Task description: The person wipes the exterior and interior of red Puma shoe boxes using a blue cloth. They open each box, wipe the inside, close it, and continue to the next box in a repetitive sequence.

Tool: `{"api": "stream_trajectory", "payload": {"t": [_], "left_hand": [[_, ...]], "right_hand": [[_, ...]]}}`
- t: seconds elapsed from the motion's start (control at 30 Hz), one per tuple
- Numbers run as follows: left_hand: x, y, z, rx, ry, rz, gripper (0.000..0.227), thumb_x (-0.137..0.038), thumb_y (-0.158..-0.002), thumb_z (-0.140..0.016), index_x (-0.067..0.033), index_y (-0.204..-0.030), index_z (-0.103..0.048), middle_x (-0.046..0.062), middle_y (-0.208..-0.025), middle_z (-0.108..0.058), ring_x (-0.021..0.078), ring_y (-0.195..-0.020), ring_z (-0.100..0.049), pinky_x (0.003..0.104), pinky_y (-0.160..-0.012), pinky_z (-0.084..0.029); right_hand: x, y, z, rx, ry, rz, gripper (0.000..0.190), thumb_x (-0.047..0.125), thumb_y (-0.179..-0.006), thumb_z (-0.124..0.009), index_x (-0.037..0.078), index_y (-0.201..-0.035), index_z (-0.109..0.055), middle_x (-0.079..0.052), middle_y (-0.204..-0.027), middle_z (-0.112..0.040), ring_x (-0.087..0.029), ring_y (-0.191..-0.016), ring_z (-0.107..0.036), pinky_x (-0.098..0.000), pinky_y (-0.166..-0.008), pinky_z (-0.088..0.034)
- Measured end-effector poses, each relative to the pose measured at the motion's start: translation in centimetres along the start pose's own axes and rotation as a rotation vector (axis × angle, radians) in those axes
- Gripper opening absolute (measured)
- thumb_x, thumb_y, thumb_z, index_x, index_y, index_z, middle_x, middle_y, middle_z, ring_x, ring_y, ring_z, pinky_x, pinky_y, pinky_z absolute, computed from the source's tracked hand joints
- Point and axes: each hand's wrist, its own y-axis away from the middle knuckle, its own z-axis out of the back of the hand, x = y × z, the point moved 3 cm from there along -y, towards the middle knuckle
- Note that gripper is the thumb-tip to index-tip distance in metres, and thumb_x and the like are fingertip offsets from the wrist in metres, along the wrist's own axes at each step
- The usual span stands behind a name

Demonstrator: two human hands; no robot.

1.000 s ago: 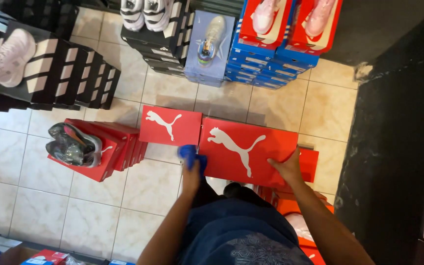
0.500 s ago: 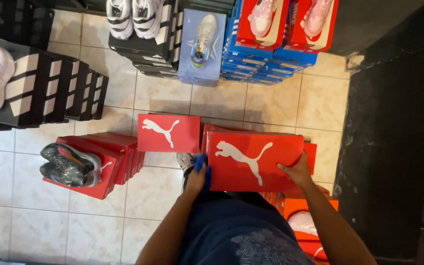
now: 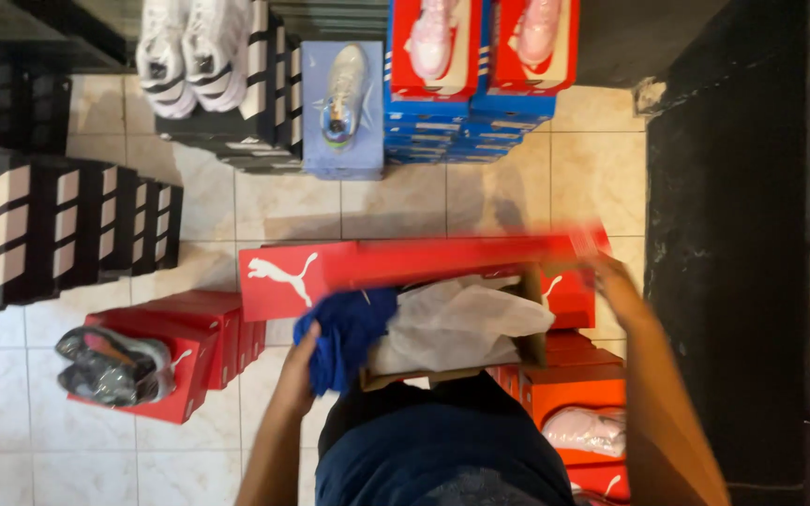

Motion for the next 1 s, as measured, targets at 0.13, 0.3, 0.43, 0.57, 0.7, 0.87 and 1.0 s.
{"api": "stream_trajectory", "payload": {"t": [0.13, 0.3, 0.43, 0.57, 0.7, 0.87, 1.0], "left_hand": [[-2.6, -6.0, -9.9, -0.321, -0.433, -0.63, 0.074, -0.042, -0.094, -0.07, -0.0069, -0.154, -0.044, 0.031, -0.148, -0.048, 0.0479, -0.137, -0.047, 0.058, -0.115, -0.035], [-1.0, -15.2, -22.1, -0.519, -1.294, -1.104, 0.067, -0.057, -0.095, -0.061, -0.0214, -0.152, -0.052, 0.026, -0.156, -0.041, 0.051, -0.137, -0.042, 0.061, -0.115, -0.033], [2.9, -16.0, -32.5, -0.302, -1.234, -1.504, 0.049, -0.061, -0.1, -0.043, -0.0402, -0.141, -0.059, 0.011, -0.159, -0.046, 0.0382, -0.146, -0.046, 0.061, -0.117, -0.027], [-2.7, -14.2, -30.9, -0.505, -1.315, -1.812, 0.017, -0.035, -0.094, -0.06, -0.02, -0.097, -0.067, 0.014, -0.102, -0.067, 0.0415, -0.128, -0.06, 0.054, -0.083, -0.053], [-4.1, -20.1, -19.2, -0.974, -1.489, -1.614, 0.026, -0.028, -0.079, -0.065, -0.019, -0.101, -0.078, 0.027, -0.124, -0.066, 0.0482, -0.114, -0.064, 0.064, -0.082, -0.051], [4.0, -22.3, -31.9, -0.771, -1.226, -1.588, 0.034, -0.027, -0.094, -0.053, -0.023, -0.124, -0.069, 0.017, -0.13, -0.066, 0.0392, -0.122, -0.064, 0.06, -0.091, -0.051], [5.8, -20.9, -34.7, -0.479, -1.35, -1.546, 0.039, -0.03, -0.088, -0.061, -0.0299, -0.127, -0.064, 0.007, -0.148, -0.058, 0.0337, -0.137, -0.055, 0.066, -0.102, -0.039]], "right_hand": [[-1.6, -5.2, -6.5, 0.133, -0.271, 0.227, 0.07, 0.04, -0.097, -0.061, 0.007, -0.156, -0.043, -0.016, -0.135, -0.058, -0.027, -0.122, -0.055, -0.0479, -0.108, -0.043], [-2.8, -6.8, -8.4, 0.08, -0.225, 0.337, 0.054, 0.002, -0.09, -0.073, 0.011, -0.141, -0.058, -0.01, -0.117, -0.067, -0.02, -0.106, -0.062, -0.0443, -0.094, -0.052], [-4.0, -8.0, -8.1, 0.069, -0.198, 0.425, 0.043, -0.003, -0.089, -0.07, 0.01, -0.13, -0.063, -0.01, -0.107, -0.067, -0.021, -0.098, -0.063, -0.0426, -0.088, -0.054], [-4.1, -6.6, -7.7, 0.023, -0.16, 0.364, 0.043, 0.002, -0.089, -0.074, 0.007, -0.129, -0.063, -0.011, -0.106, -0.066, -0.022, -0.096, -0.059, -0.0447, -0.085, -0.052], [-4.0, -5.9, -8.1, 0.004, -0.198, 0.272, 0.044, 0.004, -0.089, -0.074, 0.006, -0.132, -0.063, -0.01, -0.108, -0.067, -0.023, -0.097, -0.061, -0.0454, -0.089, -0.052], [-3.3, -5.2, -9.1, -0.015, -0.193, 0.276, 0.041, 0.002, -0.089, -0.072, 0.004, -0.13, -0.064, -0.013, -0.107, -0.068, -0.024, -0.098, -0.062, -0.0443, -0.092, -0.052], [-2.9, -6.1, -8.2, -0.025, -0.137, 0.36, 0.04, -0.008, -0.085, -0.065, 0.008, -0.122, -0.069, -0.009, -0.102, -0.068, -0.023, -0.098, -0.062, -0.0431, -0.092, -0.052]]}}
